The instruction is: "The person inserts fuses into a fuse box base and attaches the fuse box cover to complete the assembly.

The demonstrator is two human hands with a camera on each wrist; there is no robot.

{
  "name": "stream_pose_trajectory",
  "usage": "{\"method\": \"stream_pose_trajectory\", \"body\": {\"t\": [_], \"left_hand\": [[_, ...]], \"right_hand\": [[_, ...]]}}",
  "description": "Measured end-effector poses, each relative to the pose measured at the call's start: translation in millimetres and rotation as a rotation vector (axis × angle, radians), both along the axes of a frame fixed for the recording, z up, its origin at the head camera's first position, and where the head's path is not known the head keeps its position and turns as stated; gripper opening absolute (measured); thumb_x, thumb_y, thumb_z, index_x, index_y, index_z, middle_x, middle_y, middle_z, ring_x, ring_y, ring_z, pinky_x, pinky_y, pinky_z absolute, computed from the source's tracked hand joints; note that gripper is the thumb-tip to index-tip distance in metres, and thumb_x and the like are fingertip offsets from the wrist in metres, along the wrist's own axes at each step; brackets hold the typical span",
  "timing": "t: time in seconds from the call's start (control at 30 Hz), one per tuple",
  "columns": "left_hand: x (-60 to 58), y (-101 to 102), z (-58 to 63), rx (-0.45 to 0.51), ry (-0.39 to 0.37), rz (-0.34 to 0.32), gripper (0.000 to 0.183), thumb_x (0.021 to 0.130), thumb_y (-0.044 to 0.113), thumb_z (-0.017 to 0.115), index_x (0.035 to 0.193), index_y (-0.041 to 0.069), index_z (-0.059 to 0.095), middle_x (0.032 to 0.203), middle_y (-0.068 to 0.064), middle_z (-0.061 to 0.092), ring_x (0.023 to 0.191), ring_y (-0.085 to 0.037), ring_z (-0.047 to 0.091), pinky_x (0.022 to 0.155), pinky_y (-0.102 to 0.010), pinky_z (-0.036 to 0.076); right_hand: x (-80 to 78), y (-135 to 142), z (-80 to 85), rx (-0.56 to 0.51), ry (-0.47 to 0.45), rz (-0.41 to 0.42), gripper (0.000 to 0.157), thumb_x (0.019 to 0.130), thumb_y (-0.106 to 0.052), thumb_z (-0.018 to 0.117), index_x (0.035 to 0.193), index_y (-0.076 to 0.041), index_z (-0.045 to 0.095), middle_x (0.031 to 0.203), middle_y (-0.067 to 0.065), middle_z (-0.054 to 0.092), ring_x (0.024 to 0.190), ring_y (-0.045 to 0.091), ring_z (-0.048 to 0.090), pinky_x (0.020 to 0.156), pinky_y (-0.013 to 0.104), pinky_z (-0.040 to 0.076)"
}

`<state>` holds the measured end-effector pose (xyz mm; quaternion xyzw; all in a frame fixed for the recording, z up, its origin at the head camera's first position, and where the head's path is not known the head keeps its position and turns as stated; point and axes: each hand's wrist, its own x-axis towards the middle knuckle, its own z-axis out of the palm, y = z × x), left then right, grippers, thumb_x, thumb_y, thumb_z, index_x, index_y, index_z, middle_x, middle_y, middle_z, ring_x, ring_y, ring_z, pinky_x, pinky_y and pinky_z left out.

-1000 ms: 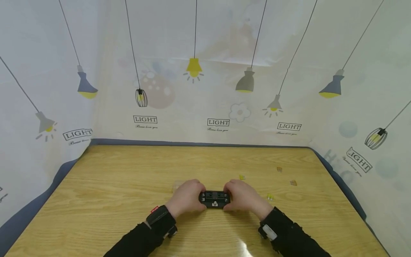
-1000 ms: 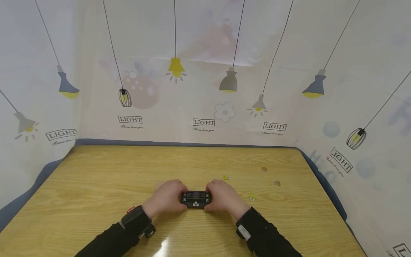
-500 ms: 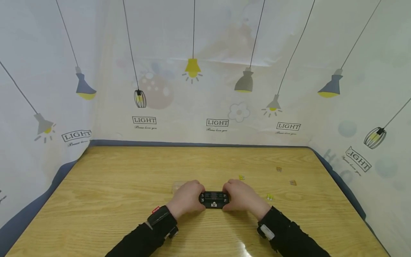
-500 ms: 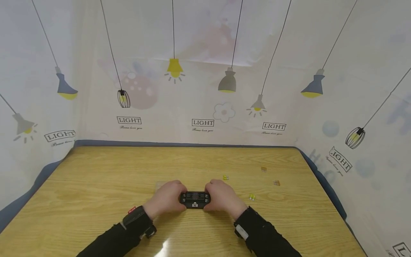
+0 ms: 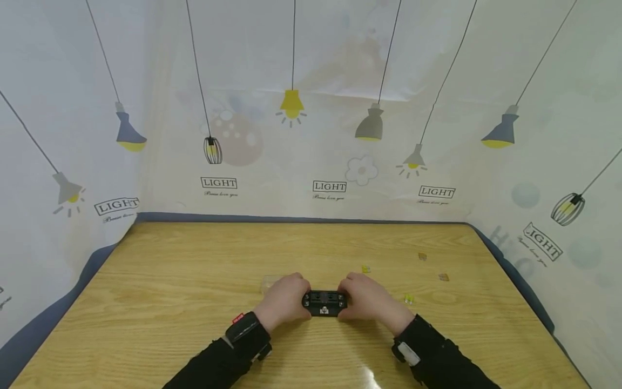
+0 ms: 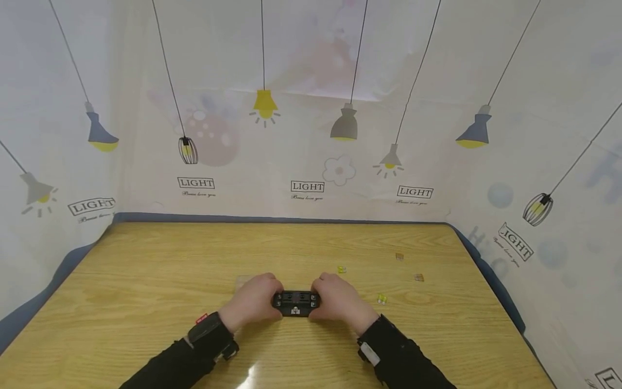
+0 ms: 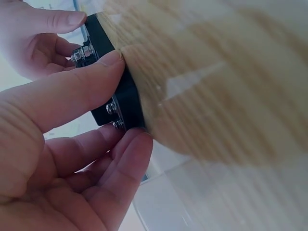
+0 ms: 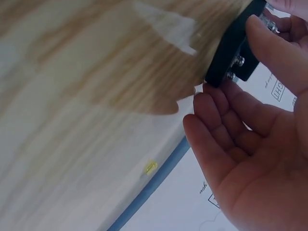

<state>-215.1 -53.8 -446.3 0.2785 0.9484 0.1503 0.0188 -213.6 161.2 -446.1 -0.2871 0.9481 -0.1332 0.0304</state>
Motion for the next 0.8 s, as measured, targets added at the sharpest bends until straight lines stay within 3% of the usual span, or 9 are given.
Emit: {"method": "stream_pose_trajectory", "body": {"t": [0.2, 0.4, 0.8], "left_hand": [[0.7, 0, -0.4, -0.008, -0.003, 0.011, 0.036, 0.059, 0.026, 0.080, 0.088, 0.009, 0.066, 0.079, 0.003, 0.052, 0.067, -0.010, 0.046, 0.065, -0.026, 0.042], [1.3, -1, -0.7, -0.013, 0.012, 0.006, 0.039, 0.060, 0.027, 0.081, 0.091, 0.009, 0.067, 0.081, 0.002, 0.054, 0.069, -0.010, 0.047, 0.067, -0.027, 0.044], [2.8, 0, 1.7, -0.021, 0.014, 0.007, 0.038, 0.060, 0.027, 0.081, 0.090, 0.008, 0.067, 0.081, 0.001, 0.054, 0.069, -0.010, 0.047, 0.067, -0.027, 0.044]], "right_hand": [[1.3, 9, 4.8, -0.068, -0.042, 0.015, 0.044, 0.072, -0.035, 0.073, 0.105, -0.007, 0.064, 0.095, 0.001, 0.057, 0.083, 0.015, 0.052, 0.076, 0.035, 0.045], [2.1, 26, 15.2, -0.113, -0.019, 0.002, 0.043, 0.077, -0.031, 0.070, 0.110, -0.004, 0.063, 0.101, 0.006, 0.063, 0.089, 0.019, 0.058, 0.078, 0.037, 0.047], [-3.4, 71, 25.2, -0.117, -0.021, -0.159, 0.028, 0.077, -0.021, 0.071, 0.101, -0.006, 0.065, 0.093, 0.001, 0.063, 0.083, 0.015, 0.056, 0.075, 0.036, 0.047]]}}
